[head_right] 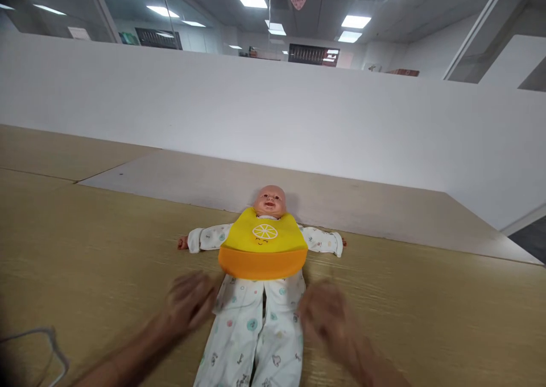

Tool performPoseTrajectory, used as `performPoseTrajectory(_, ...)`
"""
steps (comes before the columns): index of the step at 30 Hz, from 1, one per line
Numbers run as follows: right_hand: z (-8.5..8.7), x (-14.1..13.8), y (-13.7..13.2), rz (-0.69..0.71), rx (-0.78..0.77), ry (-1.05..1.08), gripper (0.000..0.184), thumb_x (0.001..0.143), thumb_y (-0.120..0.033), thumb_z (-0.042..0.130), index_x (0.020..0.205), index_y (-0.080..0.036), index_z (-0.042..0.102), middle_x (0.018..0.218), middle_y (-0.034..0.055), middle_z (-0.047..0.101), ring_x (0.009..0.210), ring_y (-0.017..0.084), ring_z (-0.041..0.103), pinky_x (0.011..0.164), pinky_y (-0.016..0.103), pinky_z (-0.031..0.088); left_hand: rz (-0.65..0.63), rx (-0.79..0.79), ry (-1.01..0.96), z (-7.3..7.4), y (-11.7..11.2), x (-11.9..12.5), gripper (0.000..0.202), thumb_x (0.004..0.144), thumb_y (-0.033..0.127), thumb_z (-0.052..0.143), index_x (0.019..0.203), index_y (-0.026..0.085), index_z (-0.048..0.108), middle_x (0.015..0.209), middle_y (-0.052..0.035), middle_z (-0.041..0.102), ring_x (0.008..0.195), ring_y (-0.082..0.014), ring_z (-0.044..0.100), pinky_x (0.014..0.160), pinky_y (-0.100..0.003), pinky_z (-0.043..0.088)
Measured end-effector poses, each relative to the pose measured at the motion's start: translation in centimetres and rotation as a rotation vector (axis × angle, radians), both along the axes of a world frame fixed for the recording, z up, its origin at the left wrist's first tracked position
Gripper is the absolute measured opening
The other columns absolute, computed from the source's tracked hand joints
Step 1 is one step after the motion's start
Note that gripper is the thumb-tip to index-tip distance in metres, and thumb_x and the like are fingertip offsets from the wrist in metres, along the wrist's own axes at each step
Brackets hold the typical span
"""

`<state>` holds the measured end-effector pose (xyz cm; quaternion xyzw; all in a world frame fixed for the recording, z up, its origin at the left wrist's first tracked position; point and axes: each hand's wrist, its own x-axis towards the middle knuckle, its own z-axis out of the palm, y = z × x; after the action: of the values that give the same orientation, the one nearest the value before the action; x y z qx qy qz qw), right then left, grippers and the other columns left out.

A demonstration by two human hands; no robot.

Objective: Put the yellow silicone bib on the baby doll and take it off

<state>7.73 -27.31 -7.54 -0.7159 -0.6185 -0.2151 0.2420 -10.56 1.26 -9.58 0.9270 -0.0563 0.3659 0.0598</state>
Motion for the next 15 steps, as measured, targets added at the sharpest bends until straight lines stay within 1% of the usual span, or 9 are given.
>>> performPoseTrajectory(1, 0.4, 2.2, -0.1, -0.095, 0.040, -0.005, 0.015, 0.087, -0.024, 0.045, 0.082, -0.024, 0.058, 0.079, 0.0018, 0.063, 0.076, 0.016, 0.059, 0.067, 0.031, 0.052, 0.083, 0.012, -0.035, 0.8, 1.2, 1.0, 0.011, 0.079, 0.013, 0.056, 0.075, 0.023, 0.057, 0.062, -0.0021, 0.060, 0.056, -0.0159, 0.055, 0.051, -0.030, 0.044)
performPoseTrajectory(2, 0.4, 4.4, -0.2, -0.220, 0.090, -0.011, 0.011, 0.087, -0.020, 0.046, 0.087, -0.021, 0.057, 0.083, 0.0036, 0.063, 0.078, 0.017, 0.059, 0.069, 0.031, 0.051, 0.135, 0.050, -0.025, 1.4, 2.5, 1.8, 0.006, 0.081, 0.015, 0.055, 0.082, 0.021, 0.058, 0.069, -0.0046, 0.063, 0.062, -0.0178, 0.058, 0.055, -0.031, 0.046)
performPoseTrajectory(3, 0.1, 6.6, -0.3, -0.317, 0.133, -0.068, 0.015, 0.088, -0.024, 0.045, 0.095, -0.019, 0.058, 0.093, 0.0065, 0.064, 0.088, 0.020, 0.059, 0.078, 0.036, 0.051, 0.194, 0.103, -0.017, 1.7, 3.8, 2.4, 0.009, 0.083, 0.018, 0.055, 0.091, 0.019, 0.058, 0.080, -0.0082, 0.065, 0.074, -0.0214, 0.061, 0.064, -0.034, 0.049)
performPoseTrajectory(4, -0.6, 8.5, -0.5, -0.408, 0.120, -0.087, 0.025, 0.089, -0.031, 0.046, 0.106, -0.016, 0.057, 0.106, 0.0099, 0.062, 0.099, 0.023, 0.057, 0.086, 0.040, 0.050, 0.250, 0.152, -0.009, 1.7, 5.1, 2.8, 0.016, 0.083, 0.023, 0.057, 0.098, 0.017, 0.058, 0.091, -0.0118, 0.065, 0.086, -0.0257, 0.061, 0.073, -0.039, 0.049)
performPoseTrajectory(6, -2.5, 11.7, -0.7, -0.490, 0.083, -0.054, 0.040, 0.090, -0.041, 0.045, 0.117, -0.013, 0.054, 0.117, 0.0130, 0.058, 0.110, 0.025, 0.053, 0.097, 0.042, 0.045, 0.286, 0.243, 0.039, 1.1, 7.7, 3.3, 0.024, 0.084, 0.030, 0.058, 0.104, 0.016, 0.057, 0.110, -0.0160, 0.061, 0.102, -0.0302, 0.056, 0.083, -0.044, 0.047)
performPoseTrajectory(8, -4.6, 13.9, -1.0, -0.525, 0.055, -0.021, 0.056, 0.088, -0.054, 0.043, 0.124, -0.012, 0.051, 0.128, 0.0154, 0.052, 0.122, 0.030, 0.045, 0.103, 0.047, 0.039, 0.279, 0.283, 0.062, -0.1, 10.1, 3.5, 0.022, 0.084, 0.035, 0.058, 0.098, 0.018, 0.059, 0.119, -0.0162, 0.057, 0.111, -0.0313, 0.051, 0.090, -0.045, 0.045)
performPoseTrajectory(10, -6.0, 15.1, -1.1, -0.519, -0.004, 0.030, 0.065, 0.086, -0.061, 0.040, 0.128, -0.012, 0.049, 0.135, 0.0153, 0.047, 0.129, 0.033, 0.037, 0.105, 0.051, 0.036, 0.277, 0.274, 0.058, -1.3, 12.0, 3.7, 0.019, 0.085, 0.035, 0.056, 0.094, 0.019, 0.060, 0.122, -0.0157, 0.056, 0.115, -0.0306, 0.049, 0.093, -0.045, 0.043)
performPoseTrajectory(12, -6.5, 15.8, -1.1, -0.480, -0.065, 0.121, 0.066, 0.086, -0.062, 0.039, 0.129, -0.013, 0.047, 0.135, 0.0143, 0.047, 0.129, 0.031, 0.038, 0.106, 0.049, 0.036, 0.270, 0.249, 0.079, -2.2, 13.4, 4.1, 0.017, 0.087, 0.032, 0.052, 0.096, 0.020, 0.060, 0.118, -0.0139, 0.059, 0.112, -0.0284, 0.051, 0.094, -0.044, 0.043)
performPoseTrajectory(15, -6.1, 15.9, -1.1, -0.441, -0.088, 0.278, 0.058, 0.086, -0.060, 0.043, 0.122, -0.015, 0.051, 0.123, 0.0121, 0.056, 0.115, 0.026, 0.051, 0.100, 0.042, 0.043, 0.285, 0.205, 0.112, -2.8, 14.4, 5.1, 0.019, 0.088, 0.029, 0.048, 0.100, 0.020, 0.061, 0.116, -0.0123, 0.062, 0.108, -0.0275, 0.054, 0.092, -0.044, 0.043)
